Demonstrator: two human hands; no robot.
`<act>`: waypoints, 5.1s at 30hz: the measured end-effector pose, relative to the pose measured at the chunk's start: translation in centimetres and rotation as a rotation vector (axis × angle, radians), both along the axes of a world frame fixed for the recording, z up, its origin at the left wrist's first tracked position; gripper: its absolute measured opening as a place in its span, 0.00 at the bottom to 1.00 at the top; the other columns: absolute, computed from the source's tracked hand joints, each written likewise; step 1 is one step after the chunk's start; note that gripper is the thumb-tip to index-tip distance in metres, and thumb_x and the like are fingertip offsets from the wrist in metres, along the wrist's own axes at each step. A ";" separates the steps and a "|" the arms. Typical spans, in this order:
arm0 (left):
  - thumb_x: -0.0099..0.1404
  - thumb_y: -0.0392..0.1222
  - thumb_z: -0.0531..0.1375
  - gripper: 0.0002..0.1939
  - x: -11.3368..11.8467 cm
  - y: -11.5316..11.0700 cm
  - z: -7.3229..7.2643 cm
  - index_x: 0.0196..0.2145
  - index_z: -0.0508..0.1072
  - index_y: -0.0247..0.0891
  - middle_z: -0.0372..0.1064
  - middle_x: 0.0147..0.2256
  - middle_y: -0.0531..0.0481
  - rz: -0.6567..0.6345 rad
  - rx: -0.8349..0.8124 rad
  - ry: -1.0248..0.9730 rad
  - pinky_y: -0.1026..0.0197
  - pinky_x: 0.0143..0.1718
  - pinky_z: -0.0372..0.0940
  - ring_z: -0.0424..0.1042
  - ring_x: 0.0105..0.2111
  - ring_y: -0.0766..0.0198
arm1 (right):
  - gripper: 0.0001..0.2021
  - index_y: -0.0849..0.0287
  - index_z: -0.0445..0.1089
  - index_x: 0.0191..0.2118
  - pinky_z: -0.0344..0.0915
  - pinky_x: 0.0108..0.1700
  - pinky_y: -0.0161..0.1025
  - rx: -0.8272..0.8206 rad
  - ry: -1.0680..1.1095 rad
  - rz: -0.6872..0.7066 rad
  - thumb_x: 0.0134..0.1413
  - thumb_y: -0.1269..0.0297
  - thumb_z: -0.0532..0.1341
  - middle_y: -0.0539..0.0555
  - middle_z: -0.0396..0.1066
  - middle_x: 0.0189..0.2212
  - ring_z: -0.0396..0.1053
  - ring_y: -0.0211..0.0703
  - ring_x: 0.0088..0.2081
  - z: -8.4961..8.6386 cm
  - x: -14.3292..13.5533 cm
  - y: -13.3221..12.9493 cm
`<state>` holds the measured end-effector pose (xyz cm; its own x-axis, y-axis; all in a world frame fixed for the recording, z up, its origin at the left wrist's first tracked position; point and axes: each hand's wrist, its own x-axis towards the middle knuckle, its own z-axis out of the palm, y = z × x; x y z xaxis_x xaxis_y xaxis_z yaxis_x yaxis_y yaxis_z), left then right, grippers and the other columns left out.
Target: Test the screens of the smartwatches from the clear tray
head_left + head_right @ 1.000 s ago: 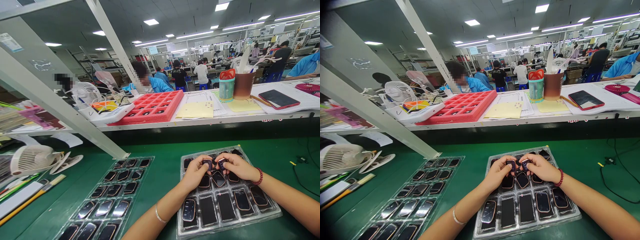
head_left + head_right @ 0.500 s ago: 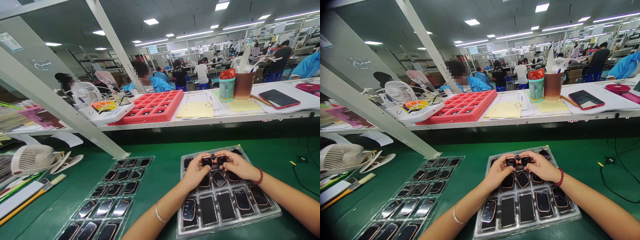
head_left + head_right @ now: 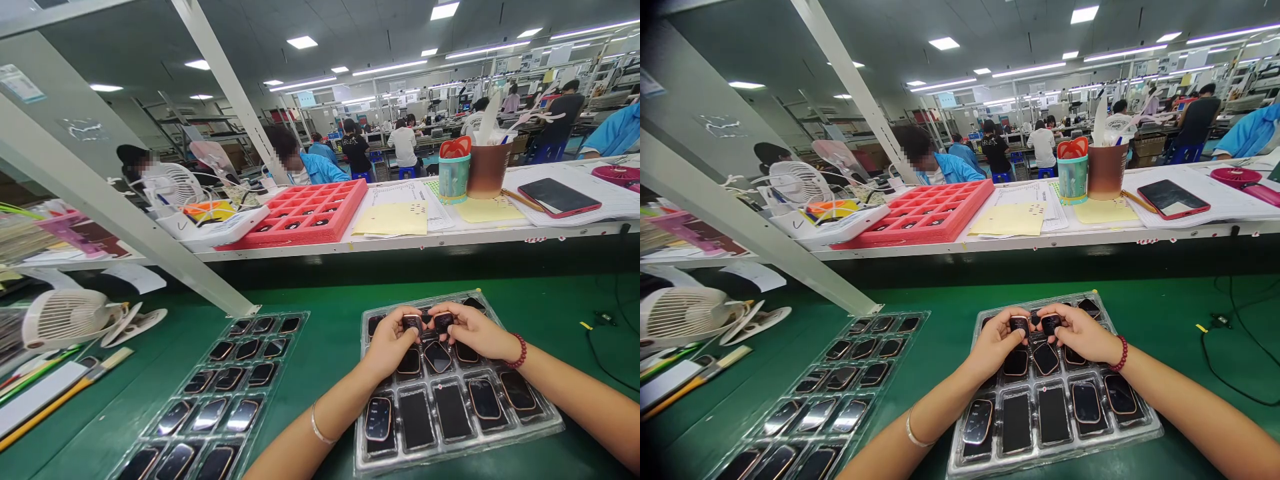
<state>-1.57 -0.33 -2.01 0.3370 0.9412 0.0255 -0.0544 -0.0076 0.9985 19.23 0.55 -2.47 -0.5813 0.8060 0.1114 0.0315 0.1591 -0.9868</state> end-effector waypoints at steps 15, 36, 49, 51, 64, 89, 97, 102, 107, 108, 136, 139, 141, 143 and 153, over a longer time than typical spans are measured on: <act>0.53 0.32 0.58 0.16 0.0 0.0 0.2 0.42 0.67 0.36 0.70 0.35 0.48 -0.005 0.003 0.004 0.60 0.39 0.64 0.69 0.35 0.63 | 0.22 0.56 0.63 0.50 0.69 0.45 0.42 0.003 0.028 0.052 0.47 0.79 0.53 0.54 0.67 0.46 0.70 0.42 0.41 0.3 0.0 -0.2; 0.47 0.26 0.54 0.25 0.1 0.1 -0.5 0.46 0.66 0.36 0.69 0.40 0.47 -0.004 -0.006 -0.046 0.60 0.43 0.66 0.69 0.42 0.61 | 0.18 0.58 0.63 0.48 0.68 0.33 0.35 -0.032 -0.005 0.006 0.51 0.75 0.52 0.55 0.68 0.42 0.71 0.39 0.34 -0.1 0.0 0.2; 0.50 0.29 0.57 0.22 0.2 0.2 -0.4 0.45 0.66 0.36 0.69 0.40 0.46 -0.006 0.007 -0.028 0.60 0.40 0.66 0.69 0.40 0.61 | 0.22 0.58 0.62 0.51 0.68 0.37 0.38 -0.079 0.032 0.005 0.47 0.75 0.54 0.56 0.68 0.44 0.70 0.41 0.37 0.0 0.0 0.2; 0.54 0.32 0.58 0.18 0.2 0.1 -0.3 0.45 0.67 0.35 0.70 0.38 0.45 -0.015 0.003 -0.030 0.60 0.38 0.66 0.69 0.39 0.60 | 0.22 0.58 0.62 0.51 0.68 0.38 0.39 -0.074 0.032 0.011 0.47 0.75 0.55 0.57 0.67 0.44 0.70 0.41 0.38 0.1 0.0 0.2; 0.52 0.33 0.60 0.20 0.0 0.1 -0.3 0.45 0.66 0.36 0.70 0.37 0.47 0.000 -0.006 -0.017 0.61 0.38 0.66 0.70 0.38 0.61 | 0.19 0.58 0.63 0.50 0.68 0.33 0.35 -0.079 -0.012 0.015 0.50 0.73 0.56 0.57 0.70 0.44 0.71 0.40 0.35 0.2 0.0 -0.1; 0.54 0.35 0.60 0.19 0.0 -0.1 -0.2 0.46 0.66 0.37 0.70 0.35 0.48 -0.017 0.003 -0.011 0.60 0.38 0.66 0.70 0.36 0.61 | 0.17 0.58 0.64 0.50 0.70 0.33 0.36 -0.030 -0.005 0.009 0.54 0.72 0.55 0.56 0.69 0.42 0.71 0.39 0.33 0.2 0.0 0.0; 0.56 0.38 0.60 0.17 0.0 -0.1 -0.1 0.44 0.67 0.36 0.70 0.33 0.48 -0.009 0.001 0.016 0.62 0.34 0.65 0.69 0.31 0.64 | 0.21 0.57 0.64 0.50 0.70 0.46 0.43 -0.025 0.017 0.030 0.48 0.76 0.55 0.55 0.70 0.45 0.70 0.44 0.44 0.5 -0.1 -0.3; 0.53 0.32 0.60 0.21 0.0 -0.2 -0.1 0.46 0.66 0.37 0.71 0.38 0.47 0.020 -0.006 0.032 0.62 0.39 0.65 0.70 0.38 0.61 | 0.19 0.58 0.64 0.50 0.71 0.41 0.41 -0.015 0.009 0.025 0.50 0.74 0.56 0.56 0.71 0.43 0.72 0.43 0.39 0.6 -0.1 -0.2; 0.52 0.33 0.62 0.23 0.0 -0.2 -0.2 0.47 0.65 0.37 0.70 0.39 0.46 0.014 -0.008 0.035 0.61 0.40 0.65 0.70 0.40 0.61 | 0.17 0.58 0.64 0.49 0.70 0.35 0.38 -0.028 -0.016 0.000 0.53 0.71 0.55 0.57 0.71 0.42 0.72 0.41 0.34 0.4 -0.1 -0.1; 0.52 0.33 0.62 0.23 0.0 -0.1 -0.2 0.47 0.65 0.37 0.70 0.38 0.46 0.012 -0.005 0.028 0.61 0.40 0.65 0.70 0.39 0.61 | 0.17 0.58 0.64 0.50 0.70 0.36 0.39 -0.032 -0.005 0.003 0.52 0.72 0.56 0.57 0.70 0.43 0.72 0.41 0.35 0.4 -0.1 -0.1; 0.54 0.42 0.62 0.14 0.0 0.0 -0.1 0.37 0.69 0.34 0.70 0.29 0.48 0.011 0.005 0.035 0.64 0.28 0.64 0.67 0.27 0.66 | 0.10 0.61 0.67 0.45 0.68 0.31 0.35 -0.100 0.006 0.018 0.58 0.65 0.56 0.57 0.73 0.37 0.70 0.39 0.31 0.2 0.1 -0.1; 0.55 0.44 0.62 0.13 0.0 0.0 0.1 0.36 0.69 0.33 0.69 0.28 0.48 0.010 0.005 0.025 0.65 0.27 0.64 0.68 0.28 0.65 | 0.11 0.61 0.67 0.44 0.68 0.31 0.34 -0.106 0.021 0.022 0.59 0.63 0.56 0.57 0.73 0.36 0.71 0.39 0.31 0.3 0.1 -0.1; 0.56 0.47 0.62 0.14 0.0 0.0 0.2 0.34 0.70 0.33 0.69 0.27 0.48 0.005 0.007 0.019 0.65 0.27 0.65 0.68 0.28 0.64 | 0.11 0.62 0.68 0.44 0.69 0.30 0.34 -0.106 0.027 0.028 0.60 0.62 0.55 0.57 0.74 0.36 0.71 0.39 0.30 0.4 0.1 -0.1; 0.56 0.49 0.61 0.15 -0.1 0.0 0.2 0.34 0.70 0.33 0.69 0.27 0.48 0.000 0.009 0.020 0.65 0.26 0.65 0.68 0.28 0.65 | 0.11 0.62 0.68 0.43 0.69 0.30 0.34 -0.108 0.030 0.031 0.60 0.61 0.55 0.57 0.74 0.35 0.71 0.38 0.30 0.5 0.2 -0.1; 0.58 0.52 0.59 0.17 0.0 -0.2 0.4 0.36 0.71 0.34 0.71 0.30 0.47 0.028 -0.014 0.012 0.66 0.25 0.62 0.70 0.28 0.64 | 0.10 0.62 0.68 0.37 0.68 0.28 0.31 -0.108 0.031 0.009 0.58 0.59 0.58 0.54 0.72 0.29 0.68 0.37 0.29 0.7 0.1 -0.2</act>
